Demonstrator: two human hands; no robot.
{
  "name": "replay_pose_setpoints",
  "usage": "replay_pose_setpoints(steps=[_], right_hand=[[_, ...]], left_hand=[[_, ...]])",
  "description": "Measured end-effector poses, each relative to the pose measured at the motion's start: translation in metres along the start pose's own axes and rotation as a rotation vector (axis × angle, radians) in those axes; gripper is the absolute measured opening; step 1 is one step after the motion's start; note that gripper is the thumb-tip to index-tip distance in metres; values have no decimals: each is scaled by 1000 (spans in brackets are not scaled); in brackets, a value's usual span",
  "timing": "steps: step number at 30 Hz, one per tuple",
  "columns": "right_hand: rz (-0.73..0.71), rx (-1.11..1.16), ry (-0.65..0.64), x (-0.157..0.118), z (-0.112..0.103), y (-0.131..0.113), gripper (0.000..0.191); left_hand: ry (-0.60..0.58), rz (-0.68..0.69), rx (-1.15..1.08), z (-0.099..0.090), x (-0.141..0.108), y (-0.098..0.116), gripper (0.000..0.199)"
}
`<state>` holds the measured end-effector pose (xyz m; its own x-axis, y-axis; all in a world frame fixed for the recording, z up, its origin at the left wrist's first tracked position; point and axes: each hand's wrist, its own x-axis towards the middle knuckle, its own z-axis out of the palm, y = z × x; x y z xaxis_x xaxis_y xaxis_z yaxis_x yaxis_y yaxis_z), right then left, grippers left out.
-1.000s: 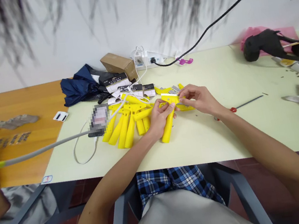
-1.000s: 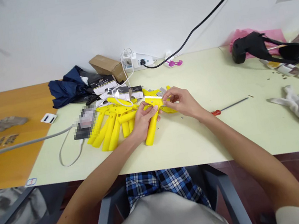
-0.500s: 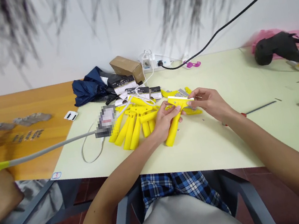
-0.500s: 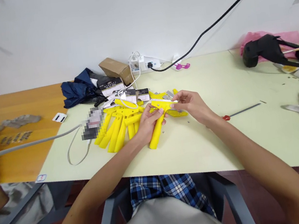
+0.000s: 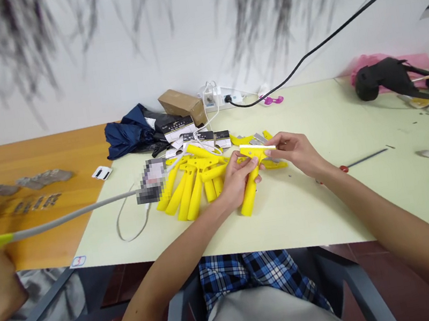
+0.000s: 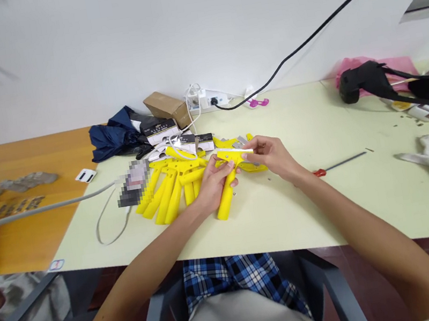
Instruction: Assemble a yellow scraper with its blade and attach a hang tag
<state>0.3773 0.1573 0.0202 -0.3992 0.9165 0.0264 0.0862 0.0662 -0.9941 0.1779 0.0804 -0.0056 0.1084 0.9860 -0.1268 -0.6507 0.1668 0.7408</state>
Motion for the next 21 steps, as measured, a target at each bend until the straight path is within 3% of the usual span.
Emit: replay_pose_setpoints(steps=[12,21], right_hand=[[17,2,-81,1,-3,0,51],[70,43,-24,-1,2,2,50]], left_hand=[[3,26,0,2,-1,5,64],[28,-13,65,2,0,4,58]])
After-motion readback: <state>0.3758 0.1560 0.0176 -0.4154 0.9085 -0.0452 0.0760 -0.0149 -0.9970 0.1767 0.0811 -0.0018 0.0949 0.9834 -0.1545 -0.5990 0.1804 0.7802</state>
